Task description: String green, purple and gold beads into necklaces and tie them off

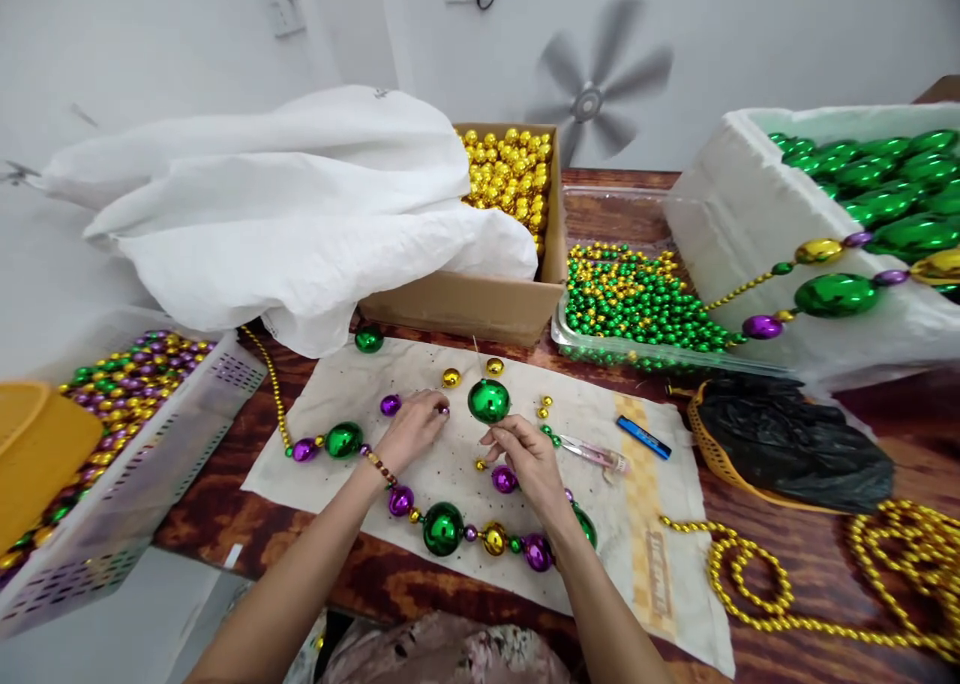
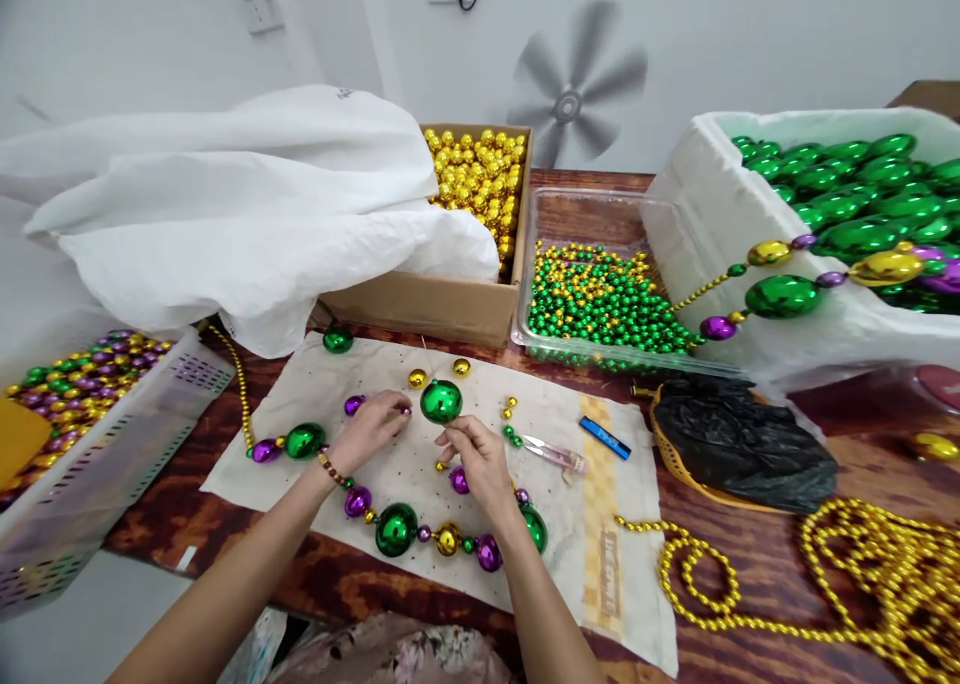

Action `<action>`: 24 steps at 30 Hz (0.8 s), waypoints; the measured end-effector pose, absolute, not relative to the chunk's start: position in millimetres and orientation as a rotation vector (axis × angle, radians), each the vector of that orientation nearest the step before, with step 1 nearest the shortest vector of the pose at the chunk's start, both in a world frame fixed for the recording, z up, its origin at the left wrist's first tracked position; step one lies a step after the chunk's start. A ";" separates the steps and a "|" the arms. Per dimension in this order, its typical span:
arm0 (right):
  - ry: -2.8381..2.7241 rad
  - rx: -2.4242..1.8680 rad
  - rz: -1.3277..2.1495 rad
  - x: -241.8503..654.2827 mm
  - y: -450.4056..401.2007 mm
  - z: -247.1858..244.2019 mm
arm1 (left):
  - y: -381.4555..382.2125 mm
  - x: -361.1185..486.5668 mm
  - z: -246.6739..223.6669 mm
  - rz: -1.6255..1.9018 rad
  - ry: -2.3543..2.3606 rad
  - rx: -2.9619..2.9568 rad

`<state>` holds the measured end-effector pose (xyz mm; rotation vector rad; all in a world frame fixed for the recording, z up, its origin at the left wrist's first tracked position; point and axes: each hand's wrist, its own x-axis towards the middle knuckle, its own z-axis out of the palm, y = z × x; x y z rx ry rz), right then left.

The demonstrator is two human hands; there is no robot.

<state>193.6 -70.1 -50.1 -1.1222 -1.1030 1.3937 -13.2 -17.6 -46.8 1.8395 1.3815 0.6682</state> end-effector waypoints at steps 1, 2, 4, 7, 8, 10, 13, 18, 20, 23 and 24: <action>-1.114 -1.138 1.380 194.6 -70.6 -51.1 | -15.6 -13.9 -42.8 0.775 1.348 1.668; -1.131 -1.148 1.374 195.4 -71.2 -52.1 | -14.2 -14.4 -38.1 0.875 1.297 1.478; -1.173 -1.157 1.368 195.9 -72.3 -54.3 | -12.8 -13.9 -27.5 1.045 1.151 1.112; -1.255 -1.154 1.345 195.2 -73.9 -56.6 | -12.1 -12.1 -13.2 1.191 0.924 0.753; -1.286 -1.152 1.332 194.9 -74.4 -57.0 | -11.6 -11.9 -9.9 1.213 0.870 0.684; -1.344 -1.155 1.301 194.8 -75.4 -57.3 | -9.9 -12.2 -5.9 1.242 0.809 0.591; -1.404 -1.177 1.263 195.6 -77.1 -57.3 | -6.8 -13.1 -4.9 1.273 0.775 0.522; -1.424 -1.224 1.251 197.0 -80.0 -57.5 | -4.8 -11.4 -6.1 1.281 0.761 0.512; -1.412 -1.242 1.260 197.3 -81.1 -58.1 | -4.6 -10.4 -5.8 1.281 0.770 0.513; -1.407 -1.262 1.282 197.6 -82.2 -59.7 | -4.7 -9.1 -4.1 1.298 0.798 0.536; -1.407 -1.268 1.285 197.4 -82.1 -60.3 | -5.1 -8.4 -3.4 1.309 0.813 0.555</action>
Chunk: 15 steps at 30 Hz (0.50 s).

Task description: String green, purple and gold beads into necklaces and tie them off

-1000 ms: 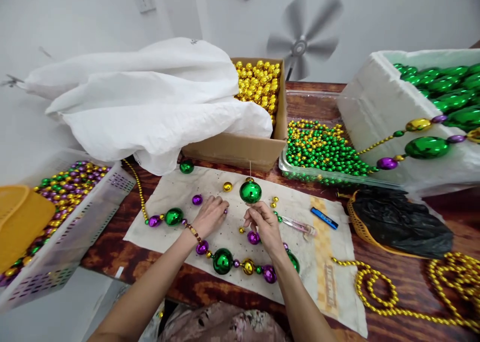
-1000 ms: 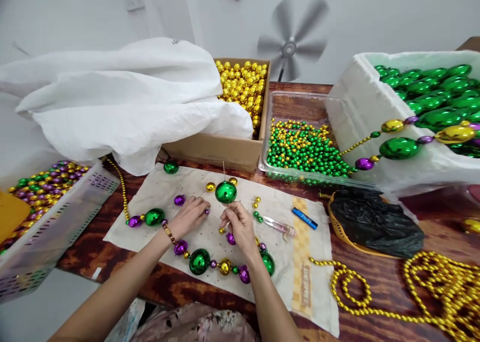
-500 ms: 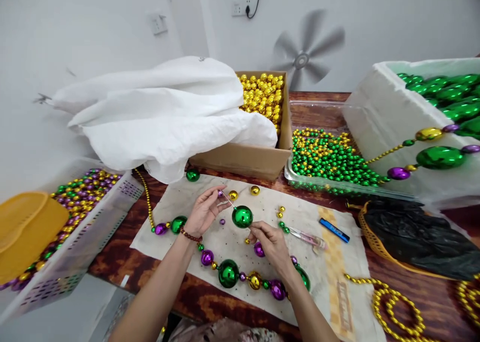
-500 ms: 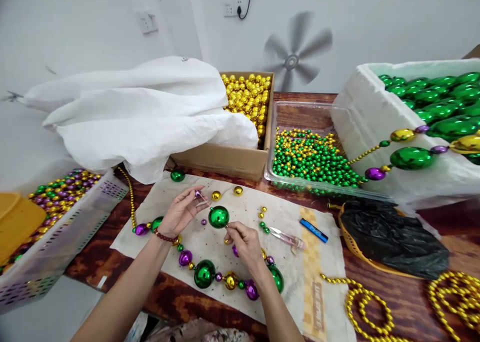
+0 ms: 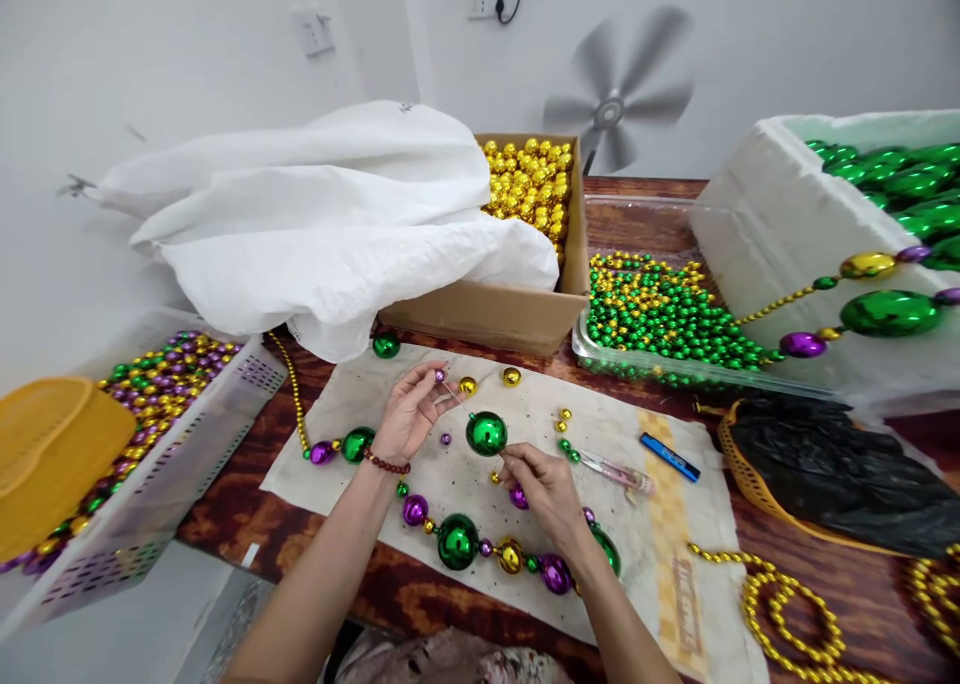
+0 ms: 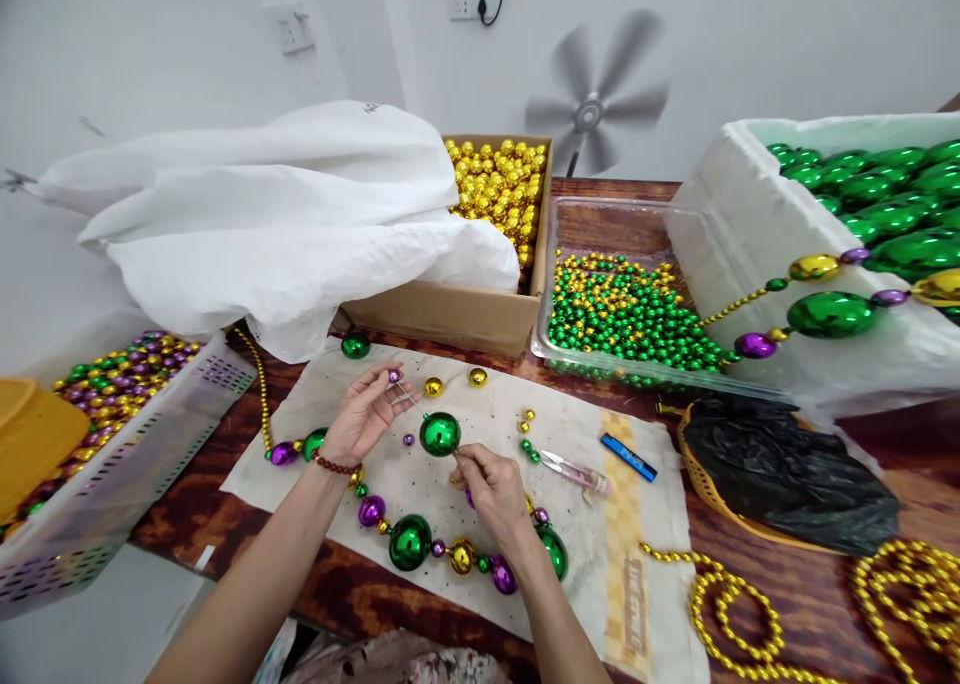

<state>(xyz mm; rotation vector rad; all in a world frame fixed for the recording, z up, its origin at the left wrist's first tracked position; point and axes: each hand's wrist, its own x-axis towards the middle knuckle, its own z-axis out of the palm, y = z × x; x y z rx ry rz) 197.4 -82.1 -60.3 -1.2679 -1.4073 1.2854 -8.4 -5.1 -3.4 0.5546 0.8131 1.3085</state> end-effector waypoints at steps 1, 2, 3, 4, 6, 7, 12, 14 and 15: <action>-1.408 -1.273 1.288 197.0 -81.6 -61.0 | -5.8 -7.3 -2.8 1.318 0.833 0.579; -1.406 -1.278 1.290 196.5 -80.8 -61.5 | -6.9 -5.8 -2.4 1.319 0.858 0.606; -1.400 -1.287 1.293 195.9 -79.5 -62.0 | -8.3 -3.9 -2.4 1.311 0.889 0.634; -1.393 -1.299 1.297 195.2 -78.0 -62.4 | -10.0 -1.5 -2.8 1.294 0.921 0.661; -1.377 -1.338 1.315 194.2 -74.2 -63.1 | -13.9 4.0 -4.9 1.241 0.977 0.712; -1.371 -1.365 1.326 194.2 -72.3 -63.4 | -15.7 6.8 -6.4 1.224 1.004 0.736; -1.503 -1.534 1.277 202.4 -66.1 -63.4 | -20.5 15.8 -8.3 1.263 1.164 0.918; -1.609 -1.587 1.187 208.6 -65.2 -61.3 | -21.4 16.3 -2.9 1.294 1.181 1.016; -1.655 -1.610 1.141 211.7 -64.7 -59.2 | -22.2 16.2 1.2 1.314 1.178 1.065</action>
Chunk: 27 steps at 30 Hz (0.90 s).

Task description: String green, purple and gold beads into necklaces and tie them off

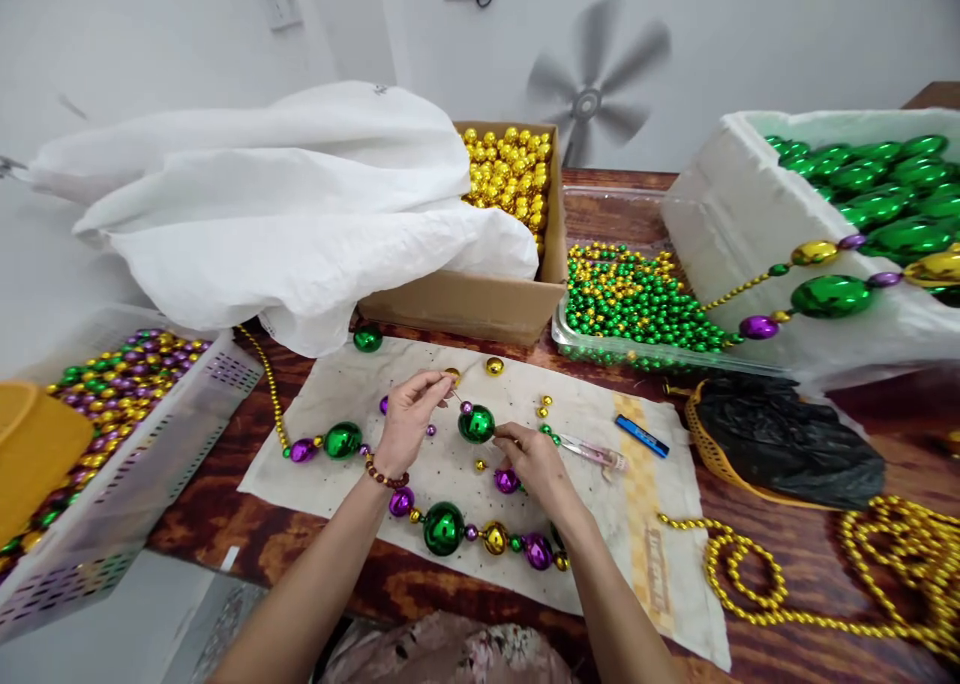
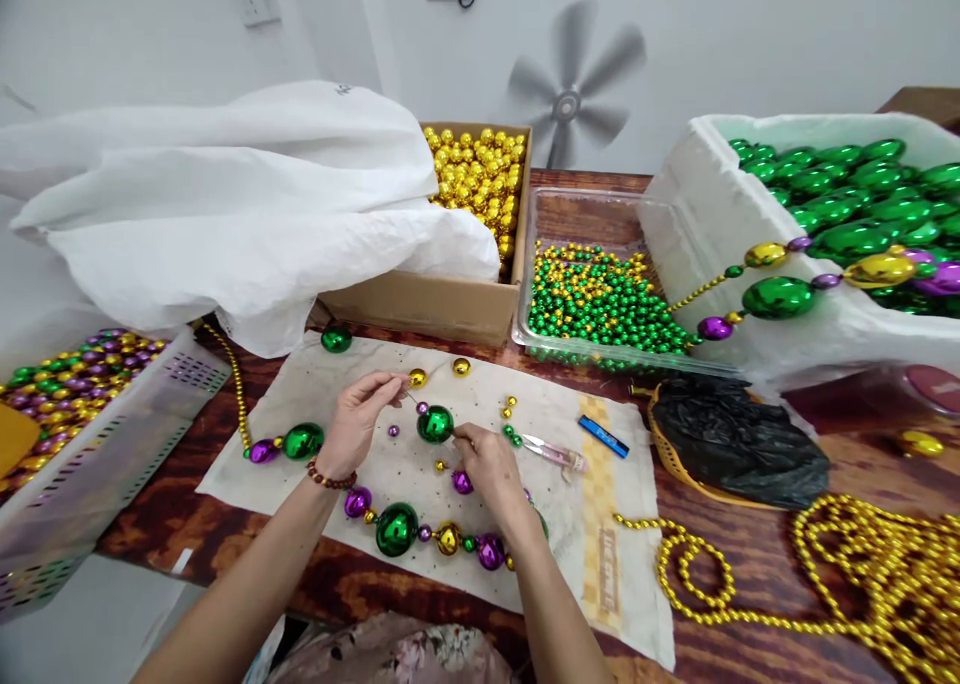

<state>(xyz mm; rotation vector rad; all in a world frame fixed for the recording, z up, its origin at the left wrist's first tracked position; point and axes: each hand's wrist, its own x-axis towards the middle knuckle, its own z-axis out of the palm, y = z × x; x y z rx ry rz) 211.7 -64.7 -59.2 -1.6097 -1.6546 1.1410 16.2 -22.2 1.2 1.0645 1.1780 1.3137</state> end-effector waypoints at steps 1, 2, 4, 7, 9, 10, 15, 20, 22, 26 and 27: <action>-1.689 -1.630 1.096 214.3 -64.1 -56.3 | -23.2 16.2 5.9 1.337 1.173 1.114; -1.708 -1.646 1.053 216.1 -63.3 -52.5 | -24.4 16.4 11.1 1.354 1.168 1.168; -1.703 -1.628 0.971 216.6 -60.8 -42.8 | -27.7 18.0 22.1 1.369 1.157 1.284; -1.732 -1.436 0.921 208.6 -55.5 -28.3 | -33.6 23.2 39.1 1.357 1.133 1.415; -1.841 -1.318 0.908 200.2 -51.3 -23.2 | -37.3 26.4 49.2 1.351 1.114 1.443; -1.897 -1.296 0.895 196.3 -49.4 -22.6 | -38.4 27.1 53.2 1.349 1.101 1.443; -1.872 -1.402 0.858 188.8 -43.8 -29.9 | -25.7 18.2 44.5 1.312 1.025 1.345; -1.491 -1.266 1.144 188.7 -44.3 -26.9 | 12.7 2.1 -13.4 1.095 1.416 1.486; -1.346 -1.174 1.236 188.2 -44.5 -16.5 | 22.3 0.7 -34.5 0.939 1.528 1.711; -1.184 -1.024 1.316 189.1 -44.6 20.6 | 26.8 7.5 -56.0 0.680 1.629 1.995; -1.160 -0.994 1.322 189.7 -44.8 31.5 | 26.9 9.6 -58.3 0.640 1.648 2.028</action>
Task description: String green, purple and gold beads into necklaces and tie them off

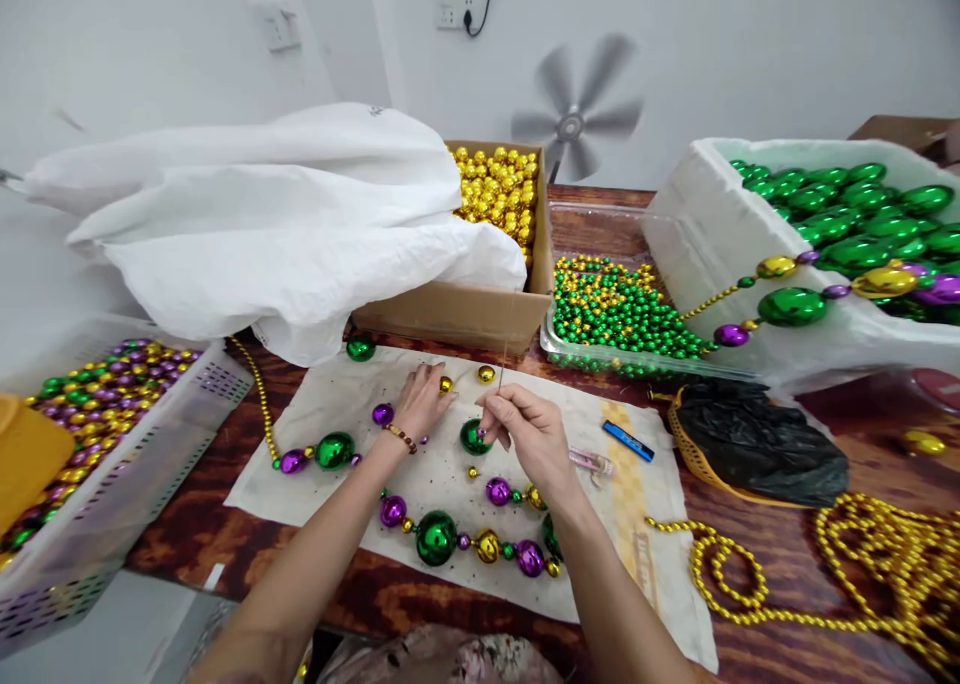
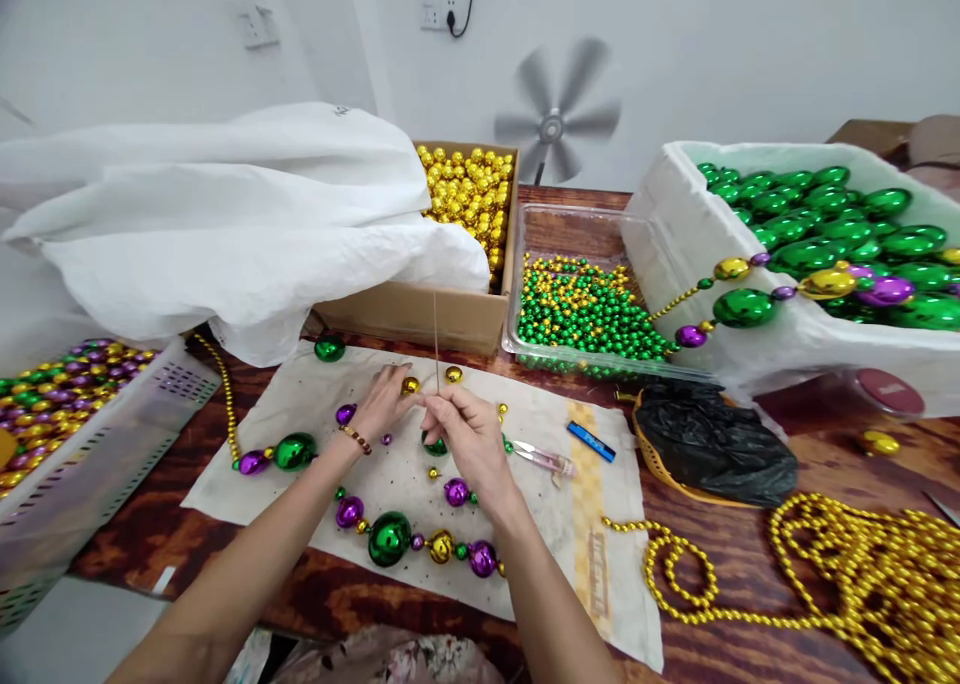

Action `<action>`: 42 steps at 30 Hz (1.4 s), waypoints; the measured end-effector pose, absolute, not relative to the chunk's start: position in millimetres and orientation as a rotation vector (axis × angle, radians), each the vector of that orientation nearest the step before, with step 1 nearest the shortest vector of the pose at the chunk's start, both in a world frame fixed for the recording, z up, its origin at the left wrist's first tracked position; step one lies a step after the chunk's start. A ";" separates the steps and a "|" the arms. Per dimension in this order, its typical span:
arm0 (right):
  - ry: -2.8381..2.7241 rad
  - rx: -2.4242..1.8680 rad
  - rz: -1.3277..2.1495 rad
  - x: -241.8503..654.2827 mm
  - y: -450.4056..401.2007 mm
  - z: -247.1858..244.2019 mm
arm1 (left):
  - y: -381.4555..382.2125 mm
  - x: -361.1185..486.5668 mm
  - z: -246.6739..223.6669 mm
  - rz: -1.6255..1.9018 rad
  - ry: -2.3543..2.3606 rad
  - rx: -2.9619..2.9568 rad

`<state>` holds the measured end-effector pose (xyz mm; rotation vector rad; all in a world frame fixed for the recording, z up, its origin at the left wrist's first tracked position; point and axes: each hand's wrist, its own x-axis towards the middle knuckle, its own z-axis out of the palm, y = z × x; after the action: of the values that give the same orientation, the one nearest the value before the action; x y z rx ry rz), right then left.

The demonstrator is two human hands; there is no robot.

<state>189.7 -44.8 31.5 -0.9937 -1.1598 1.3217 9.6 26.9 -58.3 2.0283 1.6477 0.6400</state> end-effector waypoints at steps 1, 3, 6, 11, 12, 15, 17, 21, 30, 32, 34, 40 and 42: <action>-1.142 -0.966 1.324 190.2 -45.2 42.0 | 27.2 11.2 -60.0 0.630 1.653 2.037; -1.118 -0.905 1.334 191.3 -46.4 59.5 | 28.6 12.2 -62.2 0.662 1.643 2.032; -1.085 -0.821 1.348 192.5 -49.0 70.8 | 29.8 8.5 -61.8 0.762 1.610 1.954; -1.043 -0.908 1.376 192.5 -54.1 44.3 | 16.6 -1.7 -36.7 1.076 1.100 1.139; -1.032 -0.949 1.379 191.8 -55.6 34.6 | 12.7 -3.7 -28.3 1.076 1.005 1.020; -0.982 -1.053 1.397 187.6 -62.1 5.1 | 4.3 -9.8 -4.6 1.063 0.853 0.870; -0.965 -1.087 1.435 183.7 -68.2 -10.7 | 3.0 -13.2 5.9 1.087 0.821 0.874; -1.061 -1.106 1.449 177.7 -81.2 -27.9 | 6.0 -14.5 14.7 1.187 0.821 0.843; -1.340 -1.159 1.240 179.0 -90.4 -40.6 | 9.8 -10.8 19.3 1.221 0.720 0.592; -1.360 -1.172 1.232 179.3 -94.1 -44.7 | 12.1 -11.5 17.9 1.221 0.735 0.523; -1.390 -1.179 1.227 179.2 -98.4 -48.6 | 14.1 -11.4 17.7 1.213 0.751 0.443; -1.470 -1.196 1.181 176.0 -104.2 -49.2 | 15.0 -6.1 21.4 1.231 0.796 0.370; -1.466 -1.204 1.180 174.6 -104.0 -48.3 | 14.4 -5.1 21.1 1.230 0.800 0.384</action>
<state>174.6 -104.0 -48.3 -1.2044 -1.4661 1.1798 -5.1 14.4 21.1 0.3837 0.8000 1.2299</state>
